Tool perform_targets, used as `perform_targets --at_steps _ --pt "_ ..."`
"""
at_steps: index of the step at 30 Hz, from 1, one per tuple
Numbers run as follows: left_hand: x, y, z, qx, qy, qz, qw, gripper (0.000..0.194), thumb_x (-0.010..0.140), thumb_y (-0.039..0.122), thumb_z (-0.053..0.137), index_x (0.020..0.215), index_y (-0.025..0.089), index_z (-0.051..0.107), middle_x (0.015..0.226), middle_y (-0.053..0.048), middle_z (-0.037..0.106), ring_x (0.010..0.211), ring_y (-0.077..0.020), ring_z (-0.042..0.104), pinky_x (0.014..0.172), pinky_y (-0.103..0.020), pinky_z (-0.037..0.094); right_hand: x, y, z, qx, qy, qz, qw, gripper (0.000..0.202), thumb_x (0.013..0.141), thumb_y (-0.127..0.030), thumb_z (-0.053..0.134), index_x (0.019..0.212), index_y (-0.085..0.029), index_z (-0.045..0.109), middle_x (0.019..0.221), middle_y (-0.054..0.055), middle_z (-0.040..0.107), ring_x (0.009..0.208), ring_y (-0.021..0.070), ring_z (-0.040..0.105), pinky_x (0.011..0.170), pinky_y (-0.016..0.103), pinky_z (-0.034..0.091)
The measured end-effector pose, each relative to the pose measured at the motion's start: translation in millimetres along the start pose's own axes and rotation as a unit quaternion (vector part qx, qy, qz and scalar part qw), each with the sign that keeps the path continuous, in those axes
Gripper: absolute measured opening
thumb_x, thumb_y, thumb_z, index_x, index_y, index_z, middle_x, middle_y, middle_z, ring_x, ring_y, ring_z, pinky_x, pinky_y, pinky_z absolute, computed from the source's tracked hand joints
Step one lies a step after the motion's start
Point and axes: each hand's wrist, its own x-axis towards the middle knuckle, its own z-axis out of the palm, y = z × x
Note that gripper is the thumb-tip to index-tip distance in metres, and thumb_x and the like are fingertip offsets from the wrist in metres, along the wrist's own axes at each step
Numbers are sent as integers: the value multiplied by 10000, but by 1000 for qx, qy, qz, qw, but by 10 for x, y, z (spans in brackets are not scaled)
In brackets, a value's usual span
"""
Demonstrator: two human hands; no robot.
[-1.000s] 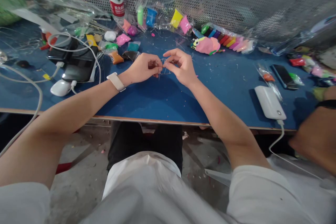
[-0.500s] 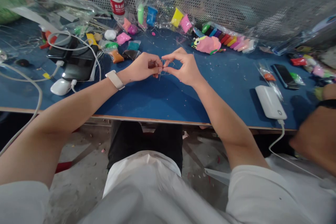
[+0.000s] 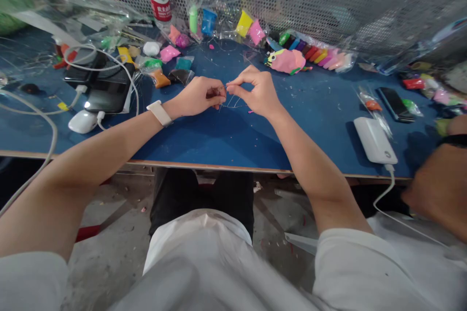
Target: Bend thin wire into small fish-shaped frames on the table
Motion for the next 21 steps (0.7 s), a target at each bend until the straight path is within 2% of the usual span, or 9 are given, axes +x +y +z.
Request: perform_targets --at_steps 4,8,10,13,18,21 --pt "-1 40 12 45 22 24 998 81 1013 251 802 948 209 777 785 0 796 764 -182 784 855 -323 624 21 24 110 90 0 70 993 742 907 -1014 734 821 -279 794 736 37 768 827 252 769 922 486 729" --pt "1 61 23 51 31 32 998 79 1001 182 767 927 209 762 790 1 798 766 -182 786 862 -328 620 29 147 214 129 2 106 986 740 939 -997 717 964 -261 799 755 32 765 760 227 779 791 418 718" --pt "3 56 33 15 23 17 999 90 1016 209 779 930 208 752 784 -4 796 732 -179 782 826 -328 633 13 166 225 110 10 95 989 703 960 -964 731 1096 -279 803 801 34 785 817 246 806 817 431 727" --pt "7 41 45 -55 14 -7 998 167 1040 287 825 926 208 732 778 -21 790 688 -171 774 756 -315 653 -26 118 184 64 40 55 996 620 1008 -890 748 1230 -312 792 894 40 829 937 283 836 937 496 746" --pt "11 31 40 -90 19 -7 996 242 1070 340 848 922 198 720 770 -46 782 704 -167 784 735 -301 669 -74 30 82 -18 61 -24 998 429 1062 -695 796 1240 -307 829 1141 75 885 1084 330 853 1127 600 714" --pt "10 21 34 -84 16 3 996 231 1071 333 847 931 198 721 774 -47 784 701 -172 787 724 -300 664 -74 77 57 -65 53 -67 994 348 1114 -611 750 1265 -313 847 1147 73 880 1110 351 852 1185 676 676"
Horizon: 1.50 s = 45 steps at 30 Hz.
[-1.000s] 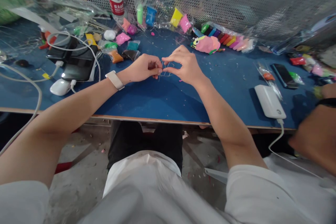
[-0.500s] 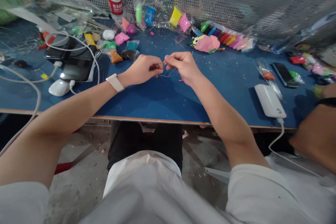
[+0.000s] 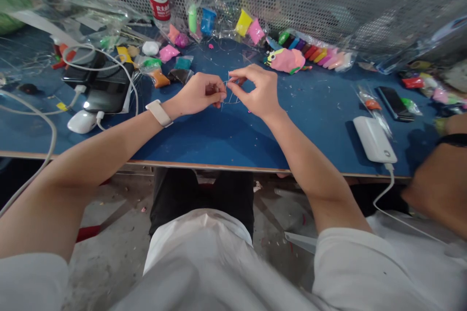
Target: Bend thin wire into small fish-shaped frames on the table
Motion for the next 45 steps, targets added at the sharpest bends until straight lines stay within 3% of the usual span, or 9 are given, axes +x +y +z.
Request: perform_targets --at_steps 4,10,15,20,26,35,45 --pt "-1 -25 -10 39 2 13 999 191 1050 319 841 933 208 738 770 -27 785 695 -169 780 713 -288 644 -2 105 6 -37 -29 -45 998 363 1177 -579 659 1356 -315 834 1139 71 874 1184 369 838 1217 748 637" --pt "2 -28 -16 40 8 21 999 197 1023 320 855 908 212 737 726 -17 765 655 -168 757 668 -281 616 -8 119 18 -38 -27 -41 998 384 1192 -590 634 1359 -311 838 1138 78 871 1155 353 850 1224 709 646" --pt "16 -44 14 -28 16 24 999 413 1059 539 890 882 213 708 762 -35 774 698 -170 775 689 -280 651 -11 9 51 -20 1 -16 1000 413 1189 -615 632 1309 -289 855 1142 78 883 1134 333 867 1217 662 666" --pt "27 -81 64 -76 53 8 996 570 1084 742 802 939 196 727 833 -60 791 769 -176 805 765 -302 693 -4 -39 68 3 15 6 1000 392 1173 -608 670 1266 -283 866 1137 79 886 1133 327 867 1218 641 673" --pt "27 -86 101 -104 82 -6 991 520 1066 702 849 972 199 754 832 -48 792 794 -168 800 777 -284 680 -4 -59 79 37 14 10 999 319 1156 -552 717 1225 -281 870 1132 69 876 1146 322 862 1228 630 665" --pt "37 -125 53 -189 42 -43 980 577 956 743 944 923 198 755 866 -57 800 813 -174 809 767 -293 685 14 -75 70 37 12 23 999 317 1137 -554 747 1214 -278 881 1119 73 894 1070 311 874 1170 598 699" --pt "41 -76 22 -130 92 -29 987 465 954 585 1016 958 188 776 829 -39 782 741 -176 806 782 -314 692 13 -90 90 49 9 44 998 310 1123 -528 766 1250 -268 877 1132 61 907 1101 304 879 1150 571 715"
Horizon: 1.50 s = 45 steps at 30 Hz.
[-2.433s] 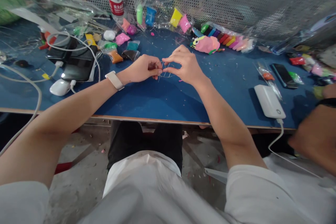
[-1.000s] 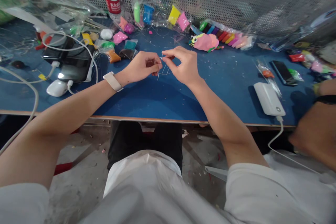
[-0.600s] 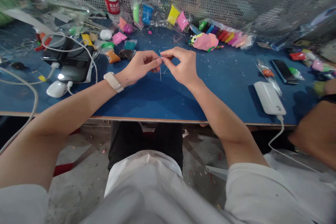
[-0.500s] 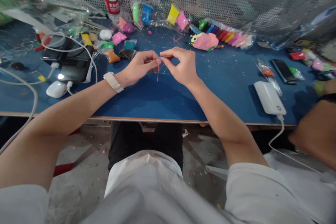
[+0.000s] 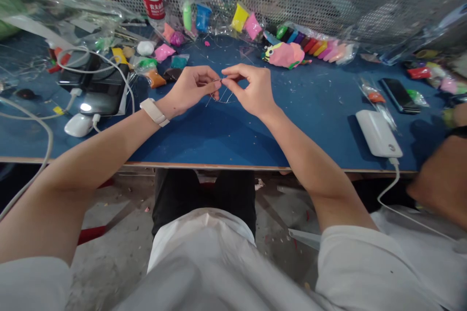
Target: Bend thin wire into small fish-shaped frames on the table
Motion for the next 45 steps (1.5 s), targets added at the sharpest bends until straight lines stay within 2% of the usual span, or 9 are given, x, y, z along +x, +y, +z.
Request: perform_targets --at_steps 7,13,18,29,34,38,41,45 --pt "19 -71 -56 10 -10 21 1000 480 914 640 1031 900 218 802 799 -40 782 730 -179 769 737 -319 680 3 -70 0 6 5 16 1000 256 1091 -490 823 1242 -292 885 1136 59 912 1115 318 888 1176 600 710" --pt "8 -36 -53 43 -11 28 999 444 954 612 1002 909 223 794 781 -44 772 718 -179 753 740 -326 685 -1 -56 23 17 13 39 999 292 1071 -531 842 1234 -292 879 1086 51 913 1094 326 890 1139 627 731" --pt "11 -32 -72 77 -20 53 995 364 961 540 989 916 223 814 800 -49 782 734 -184 759 735 -334 684 9 -43 31 16 7 37 999 261 1058 -517 861 1176 -286 892 1121 68 913 1128 350 887 1110 629 745" --pt "-4 -13 -47 84 14 48 995 368 913 464 1033 1011 239 759 933 -62 824 773 -194 780 764 -349 715 33 63 31 89 -18 77 993 359 1031 -607 881 1188 -286 852 996 56 892 966 292 890 975 531 785" --pt "0 -12 -46 84 20 48 995 359 918 442 1025 1002 224 753 892 -67 817 810 -214 808 799 -362 724 43 85 34 95 -22 75 992 424 1024 -688 863 1146 -283 827 998 51 897 853 258 869 913 496 794" --pt "2 -22 -23 84 29 49 995 370 892 444 1042 961 226 751 874 -58 820 850 -227 829 840 -375 738 72 163 13 85 -22 75 993 543 972 -836 845 1062 -304 785 914 37 880 811 261 864 897 507 808" --pt "-1 -36 15 66 35 54 996 380 912 479 1032 948 226 752 871 -48 814 797 -215 830 809 -372 741 95 230 1 78 -20 66 995 630 929 -933 799 1042 -314 763 877 41 875 788 274 867 876 532 817" --pt "-13 -46 53 45 39 44 997 405 947 514 1015 975 221 736 901 -52 824 789 -209 844 763 -340 728 100 286 47 85 -9 65 994 681 912 -980 748 1060 -316 750 878 36 877 777 270 869 853 524 817"
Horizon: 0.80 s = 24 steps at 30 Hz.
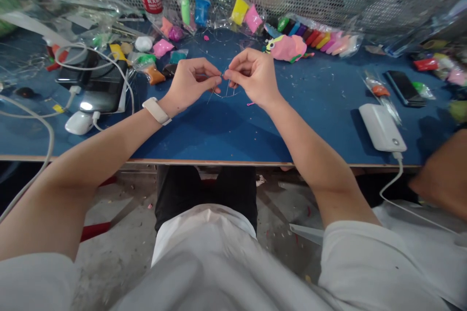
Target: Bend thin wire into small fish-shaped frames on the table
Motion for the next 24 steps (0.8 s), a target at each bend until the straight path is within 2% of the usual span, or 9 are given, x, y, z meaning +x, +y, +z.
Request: perform_targets --at_steps 10,17,24 --pt "-21 60 10 -1 -14 6 1000 456 955 593 1012 1048 229 753 890 -47 824 818 -235 867 789 -367 739 -31 -43 47 19 -14 33 999 636 938 -920 797 1161 -325 768 898 38 872 934 316 897 954 584 812" --pt "-44 87 10 10 -3 3 1000 468 971 628 988 1072 224 775 946 -71 843 875 -240 870 792 -361 731 -15 100 77 32 -1 16 999 654 945 -944 757 1145 -321 770 920 36 883 925 308 903 946 579 808" --pt "-6 24 -18 9 -7 6 1000 403 953 566 1023 965 233 795 819 -40 818 687 -187 755 688 -396 701 -40 45 87 28 -5 18 999 628 960 -929 760 1138 -327 777 894 38 873 922 316 900 948 593 813"
